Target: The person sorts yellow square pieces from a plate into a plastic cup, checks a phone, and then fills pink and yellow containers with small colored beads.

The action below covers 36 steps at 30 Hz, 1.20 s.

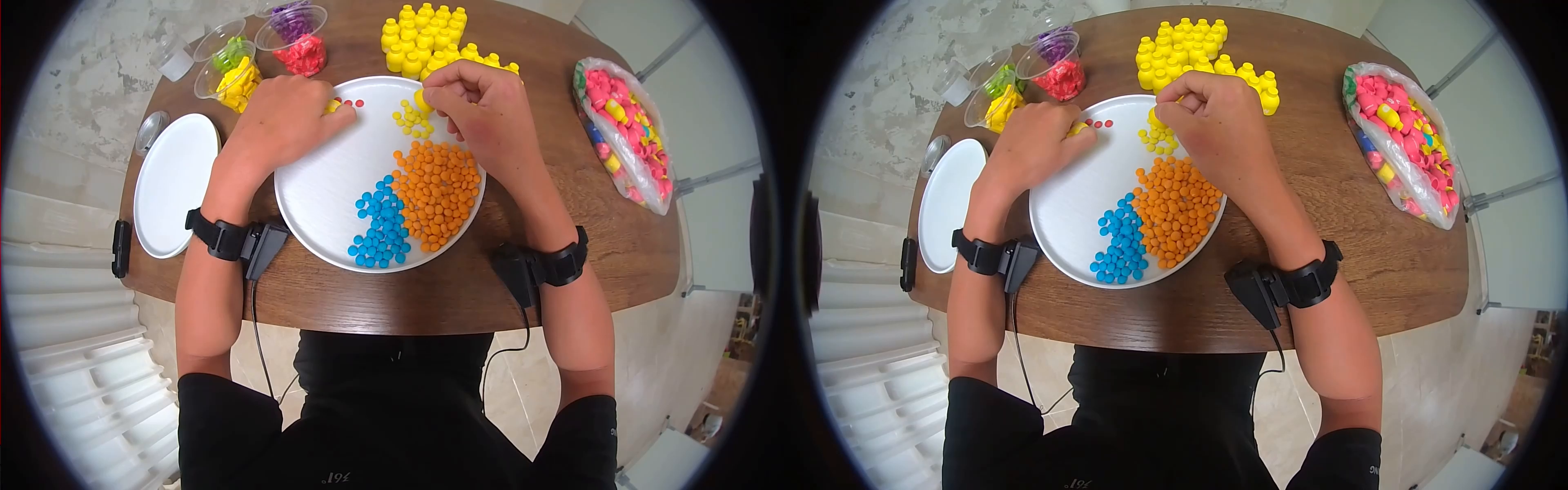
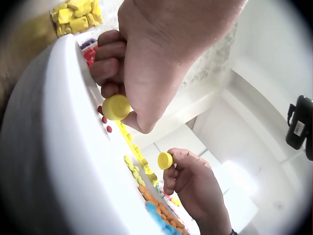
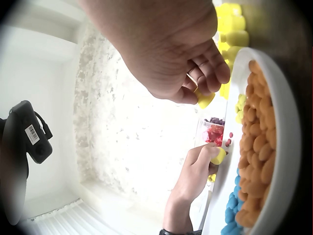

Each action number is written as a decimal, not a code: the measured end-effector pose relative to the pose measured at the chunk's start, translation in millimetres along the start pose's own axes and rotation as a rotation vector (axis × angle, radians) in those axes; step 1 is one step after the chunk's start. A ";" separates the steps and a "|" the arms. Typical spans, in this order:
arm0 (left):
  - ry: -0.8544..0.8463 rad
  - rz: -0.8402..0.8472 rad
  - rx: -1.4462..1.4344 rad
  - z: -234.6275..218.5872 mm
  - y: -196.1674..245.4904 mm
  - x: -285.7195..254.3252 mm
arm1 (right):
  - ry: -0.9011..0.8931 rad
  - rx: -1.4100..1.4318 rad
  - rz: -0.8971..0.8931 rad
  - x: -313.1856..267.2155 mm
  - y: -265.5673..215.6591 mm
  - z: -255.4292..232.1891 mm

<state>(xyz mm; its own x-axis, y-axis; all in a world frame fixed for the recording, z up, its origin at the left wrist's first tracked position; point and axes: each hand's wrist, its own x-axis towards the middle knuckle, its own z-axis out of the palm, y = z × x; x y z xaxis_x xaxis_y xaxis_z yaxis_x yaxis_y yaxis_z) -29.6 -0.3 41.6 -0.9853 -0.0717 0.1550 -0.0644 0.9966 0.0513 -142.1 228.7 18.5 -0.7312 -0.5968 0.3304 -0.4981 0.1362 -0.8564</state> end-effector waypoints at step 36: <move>0.017 -0.023 -0.983 -2.2 7.1 -2.1 | -0.088 0.395 0.226 -0.7 -19.4 -9.4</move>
<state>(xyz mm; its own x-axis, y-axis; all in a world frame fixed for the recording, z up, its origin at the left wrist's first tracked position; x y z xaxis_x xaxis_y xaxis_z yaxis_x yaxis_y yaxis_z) -27.7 6.9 43.8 -0.9826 -0.0985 0.1574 0.0845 0.5175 0.8515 -136.2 234.0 38.6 -0.7501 -0.6541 0.0974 -0.1021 -0.0310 -0.9943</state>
